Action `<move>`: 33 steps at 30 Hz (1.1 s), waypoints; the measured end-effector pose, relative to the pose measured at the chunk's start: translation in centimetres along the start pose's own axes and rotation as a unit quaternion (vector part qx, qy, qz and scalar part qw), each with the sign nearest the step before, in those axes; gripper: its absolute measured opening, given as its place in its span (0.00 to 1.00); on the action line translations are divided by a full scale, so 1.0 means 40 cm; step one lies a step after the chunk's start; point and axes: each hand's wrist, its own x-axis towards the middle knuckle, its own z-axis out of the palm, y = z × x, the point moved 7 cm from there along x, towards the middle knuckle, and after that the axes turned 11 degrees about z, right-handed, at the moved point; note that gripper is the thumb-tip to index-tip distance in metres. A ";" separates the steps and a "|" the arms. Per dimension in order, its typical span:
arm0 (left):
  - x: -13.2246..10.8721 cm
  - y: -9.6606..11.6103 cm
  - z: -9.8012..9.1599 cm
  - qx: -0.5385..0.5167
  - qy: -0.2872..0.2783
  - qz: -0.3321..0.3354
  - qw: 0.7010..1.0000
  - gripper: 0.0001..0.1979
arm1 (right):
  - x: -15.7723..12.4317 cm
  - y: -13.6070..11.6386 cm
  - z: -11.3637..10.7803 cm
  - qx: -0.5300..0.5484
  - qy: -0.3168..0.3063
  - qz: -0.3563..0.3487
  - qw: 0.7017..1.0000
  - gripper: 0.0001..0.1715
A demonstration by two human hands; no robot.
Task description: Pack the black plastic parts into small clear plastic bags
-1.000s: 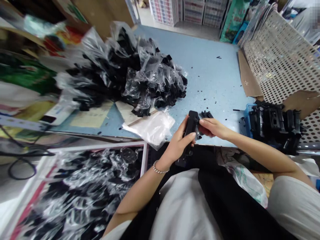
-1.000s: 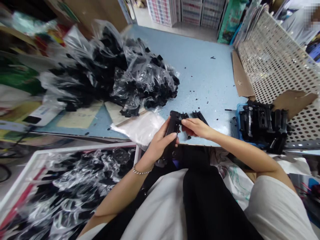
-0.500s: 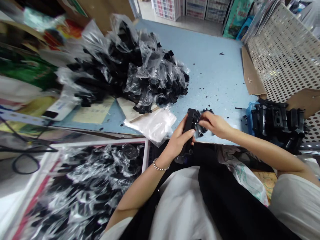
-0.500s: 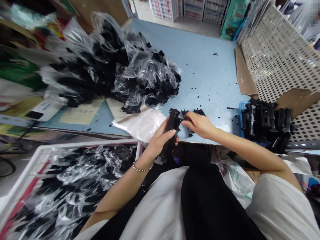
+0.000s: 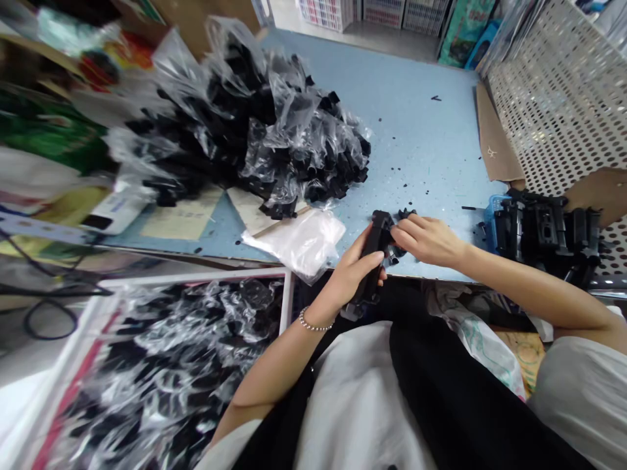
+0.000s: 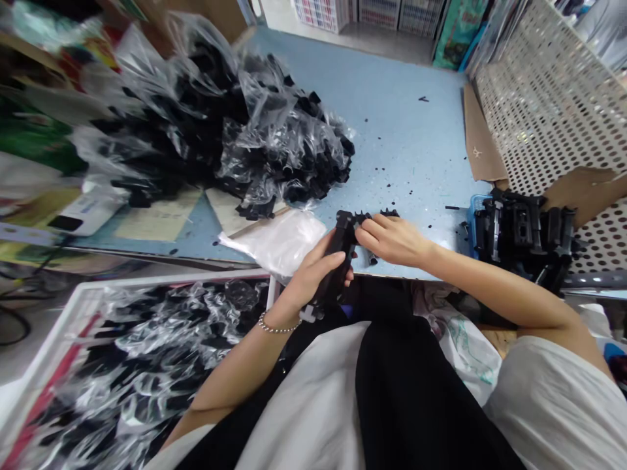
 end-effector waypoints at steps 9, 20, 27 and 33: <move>0.005 -0.006 -0.007 0.029 0.017 0.020 0.999 0.46 | -0.003 0.026 0.054 0.083 -0.038 0.081 0.992 0.28; 0.006 -0.027 0.003 0.051 0.019 0.033 0.998 0.45 | -0.014 0.050 0.099 0.200 -0.050 0.125 0.971 0.34; 0.020 -0.056 -0.006 -0.001 0.008 -0.045 0.999 0.40 | -0.027 0.034 0.033 -0.061 -0.026 -0.051 0.996 0.19; 0.016 -0.091 -0.004 0.145 0.034 0.027 0.988 0.44 | -0.023 0.097 0.127 0.227 -0.012 0.189 0.955 0.22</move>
